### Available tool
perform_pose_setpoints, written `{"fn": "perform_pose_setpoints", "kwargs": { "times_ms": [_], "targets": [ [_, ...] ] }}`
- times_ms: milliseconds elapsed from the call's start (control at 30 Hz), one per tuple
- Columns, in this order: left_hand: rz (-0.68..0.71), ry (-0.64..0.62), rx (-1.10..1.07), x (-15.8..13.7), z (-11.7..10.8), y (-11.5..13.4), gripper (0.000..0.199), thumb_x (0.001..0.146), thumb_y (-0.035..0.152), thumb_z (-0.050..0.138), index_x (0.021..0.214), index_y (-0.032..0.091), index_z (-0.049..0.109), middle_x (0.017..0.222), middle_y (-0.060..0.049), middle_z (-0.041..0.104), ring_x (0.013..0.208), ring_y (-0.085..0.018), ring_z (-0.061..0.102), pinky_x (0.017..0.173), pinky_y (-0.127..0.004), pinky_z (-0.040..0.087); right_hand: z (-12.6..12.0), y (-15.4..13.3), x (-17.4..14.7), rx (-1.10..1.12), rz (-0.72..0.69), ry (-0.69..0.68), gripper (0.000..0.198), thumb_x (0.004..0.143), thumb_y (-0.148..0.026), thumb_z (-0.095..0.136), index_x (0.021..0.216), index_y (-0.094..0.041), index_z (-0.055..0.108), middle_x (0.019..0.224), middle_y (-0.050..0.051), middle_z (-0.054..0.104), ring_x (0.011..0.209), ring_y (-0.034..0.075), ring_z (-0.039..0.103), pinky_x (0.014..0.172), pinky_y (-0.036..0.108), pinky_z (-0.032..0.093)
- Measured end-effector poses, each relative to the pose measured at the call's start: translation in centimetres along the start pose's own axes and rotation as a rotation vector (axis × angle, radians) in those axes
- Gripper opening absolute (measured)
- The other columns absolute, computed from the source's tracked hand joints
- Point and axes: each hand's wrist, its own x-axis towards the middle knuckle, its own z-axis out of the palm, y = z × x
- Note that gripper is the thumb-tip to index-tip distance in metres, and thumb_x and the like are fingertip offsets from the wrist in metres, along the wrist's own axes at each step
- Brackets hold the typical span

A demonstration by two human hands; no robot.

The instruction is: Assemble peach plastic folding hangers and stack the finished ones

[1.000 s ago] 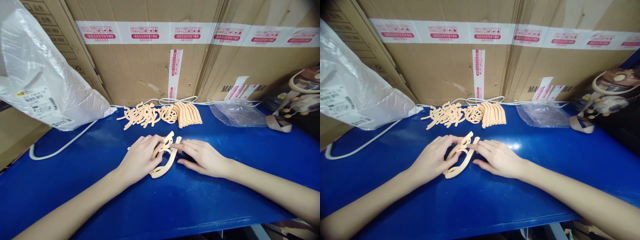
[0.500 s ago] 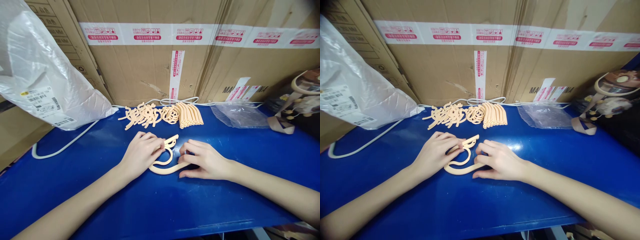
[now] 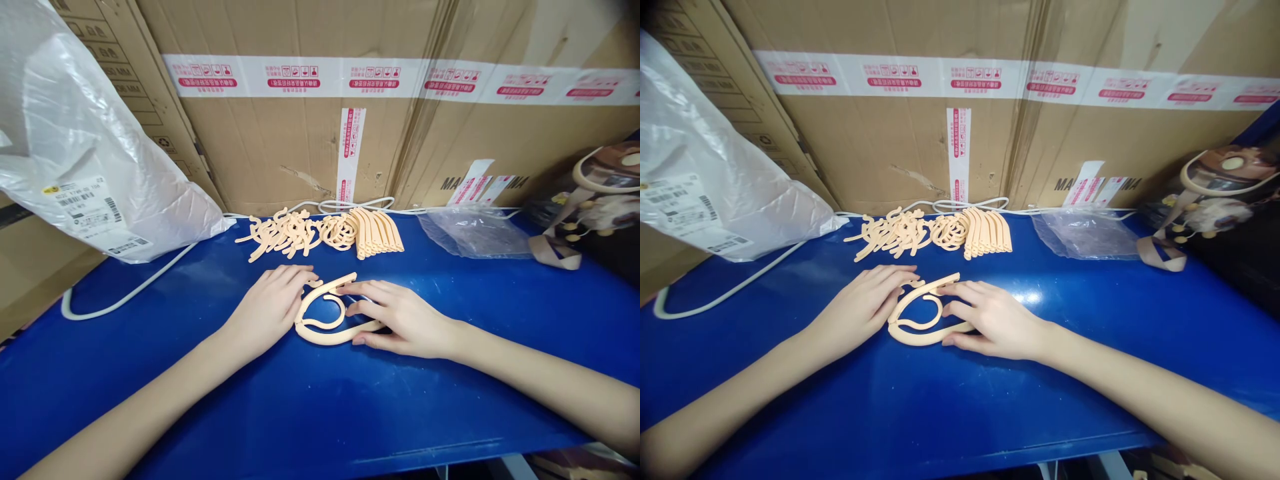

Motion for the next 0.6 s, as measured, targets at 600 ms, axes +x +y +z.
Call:
{"fn": "perform_pose_setpoints", "kwargs": {
  "times_ms": [600],
  "targets": [
    [-0.208, 0.17, -0.204, 0.22, -0.86, -0.88, 0.025, 0.092, 0.034, 0.045, 0.098, 0.018, 0.063, 0.091, -0.005, 0.064, 0.081, -0.02, 0.062, 0.069, -0.034, 0.051, 0.21, 0.08, -0.04, -0.032, 0.063, 0.032, 0.03, 0.092, -0.041, 0.052, 0.11, -0.019, 0.061, 0.136, 0.01, 0.054, 0.122, 0.024, 0.053, 0.097, 0.043, 0.045]
  ]
}}
